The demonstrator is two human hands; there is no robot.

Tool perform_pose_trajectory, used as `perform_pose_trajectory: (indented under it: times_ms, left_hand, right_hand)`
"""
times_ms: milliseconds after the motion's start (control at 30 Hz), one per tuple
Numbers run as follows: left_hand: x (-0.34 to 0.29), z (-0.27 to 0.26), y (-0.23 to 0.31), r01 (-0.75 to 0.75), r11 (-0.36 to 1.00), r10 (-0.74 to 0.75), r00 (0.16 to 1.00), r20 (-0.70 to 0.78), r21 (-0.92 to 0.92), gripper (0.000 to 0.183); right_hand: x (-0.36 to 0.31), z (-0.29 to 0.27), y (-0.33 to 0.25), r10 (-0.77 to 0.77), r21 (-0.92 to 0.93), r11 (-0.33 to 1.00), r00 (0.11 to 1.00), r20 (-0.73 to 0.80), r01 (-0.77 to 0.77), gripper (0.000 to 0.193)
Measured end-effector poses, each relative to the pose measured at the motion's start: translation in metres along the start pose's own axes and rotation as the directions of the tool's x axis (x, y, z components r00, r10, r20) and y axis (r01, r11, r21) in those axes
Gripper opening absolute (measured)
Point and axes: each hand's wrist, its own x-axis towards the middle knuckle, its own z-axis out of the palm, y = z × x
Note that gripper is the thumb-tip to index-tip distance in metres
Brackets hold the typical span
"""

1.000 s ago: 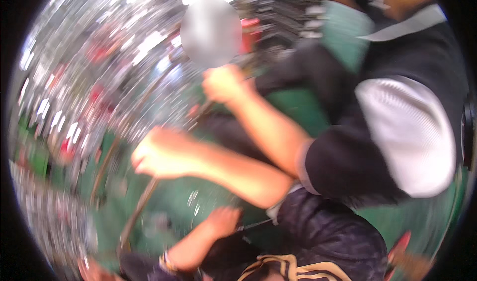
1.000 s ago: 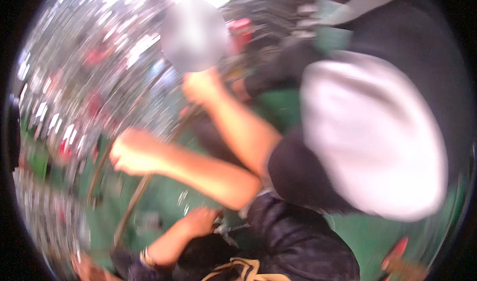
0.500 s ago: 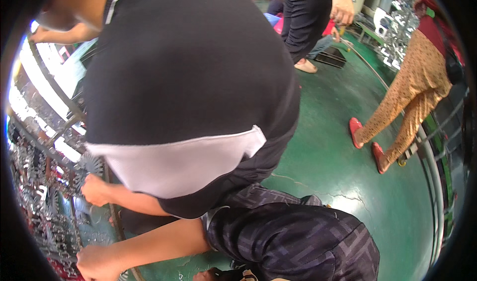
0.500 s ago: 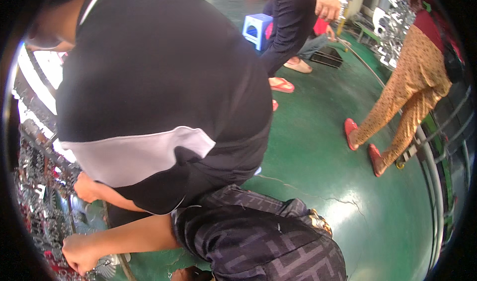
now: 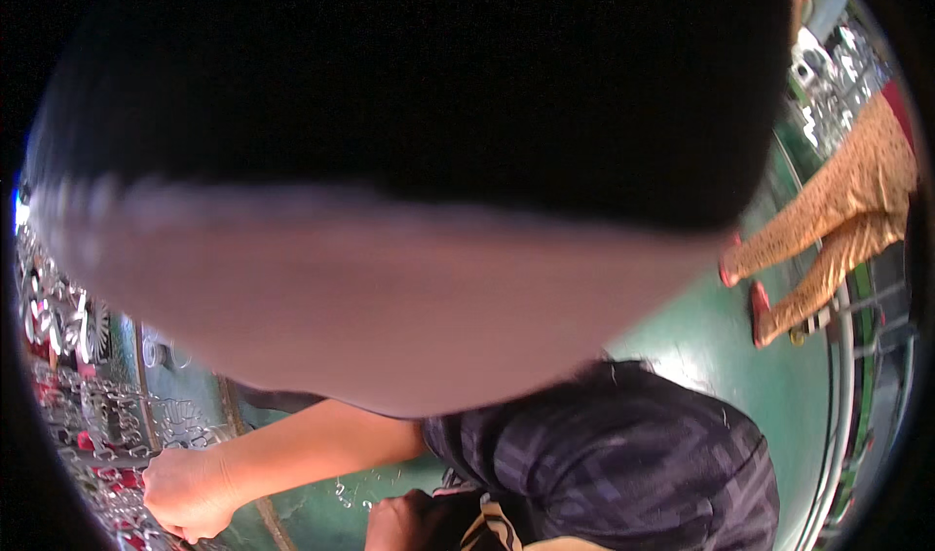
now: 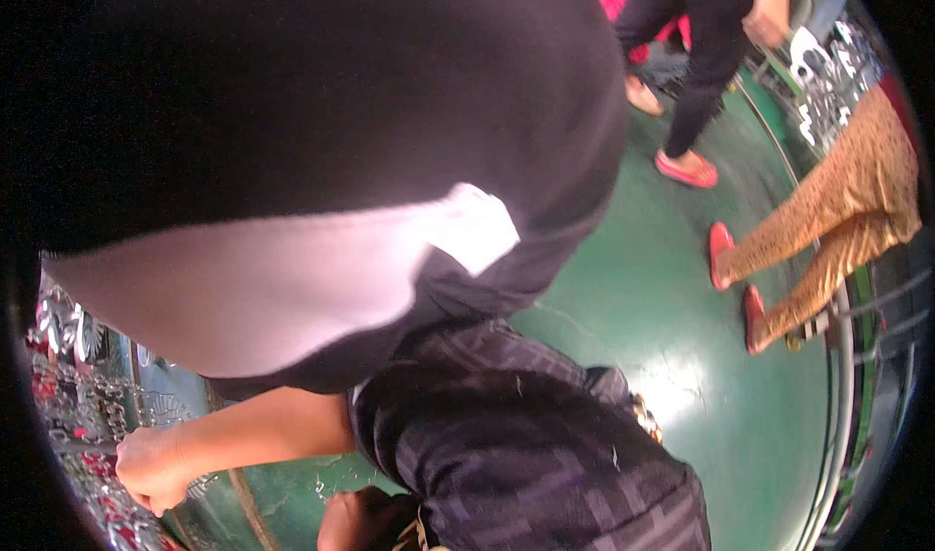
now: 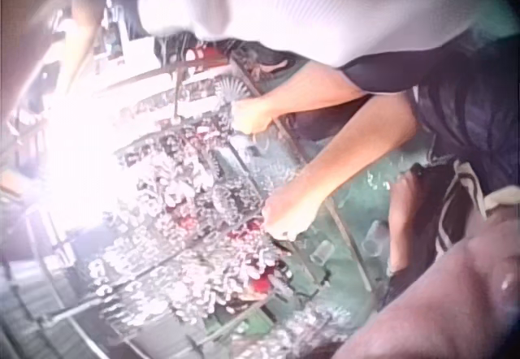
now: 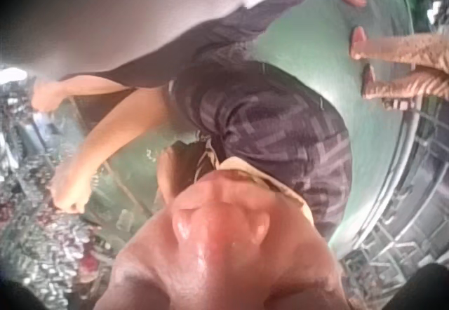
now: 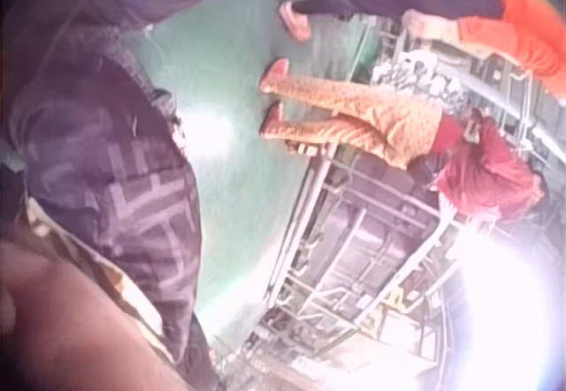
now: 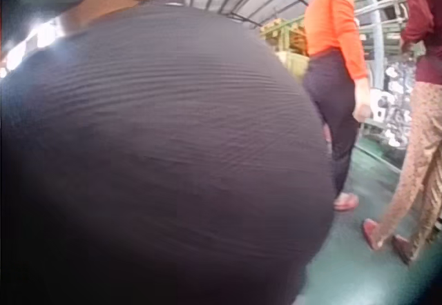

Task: The person assembles small metal hooks and wires onto a larger metal fixture. They pick up the small hooks from the floor, link them together, and then hang the assembled chains onto the radial slots of a central metal frame.

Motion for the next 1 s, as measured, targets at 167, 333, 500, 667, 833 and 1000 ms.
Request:
perform_pose_trajectory:
  times_ms: [167,333,500,667,833,1000]
  left_hand:
    - [-0.005,-0.006,-0.018,-0.085,0.991,0.071,0.989,-0.132,-0.104,0.032]
    - [-0.011,-0.014,-0.024,-0.096,0.983,0.07,0.984,-0.162,-0.156,0.027]
    - [-0.025,-0.005,-0.058,-0.185,0.902,0.081,0.96,-0.268,-0.389,0.025]
    - [-0.043,0.033,-0.076,-0.266,0.679,-0.029,0.921,-0.387,-0.684,0.026]
    - [-0.02,0.125,-0.138,-0.119,0.24,-0.322,0.926,-0.195,-0.963,0.019]
    - [0.037,0.196,-0.168,-0.633,-0.06,-0.748,0.54,-0.385,-0.771,0.074]
  right_hand:
    - [-0.001,0.014,0.011,-0.056,0.013,0.998,0.992,0.117,0.055,0.012]
    - [-0.017,0.016,0.017,-0.104,0.077,0.993,0.981,0.165,0.092,0.01]
    - [-0.02,0.046,0.022,-0.035,0.176,0.984,0.981,0.189,0.002,0.011]
    - [-0.046,0.086,0.021,-0.103,0.284,0.957,0.978,0.179,0.049,0.01]
    - [-0.051,0.089,0.033,0.011,0.258,0.961,0.946,0.324,-0.1,0.011]
    - [-0.072,0.125,0.044,0.093,0.215,0.95,0.866,0.492,-0.224,0.015]
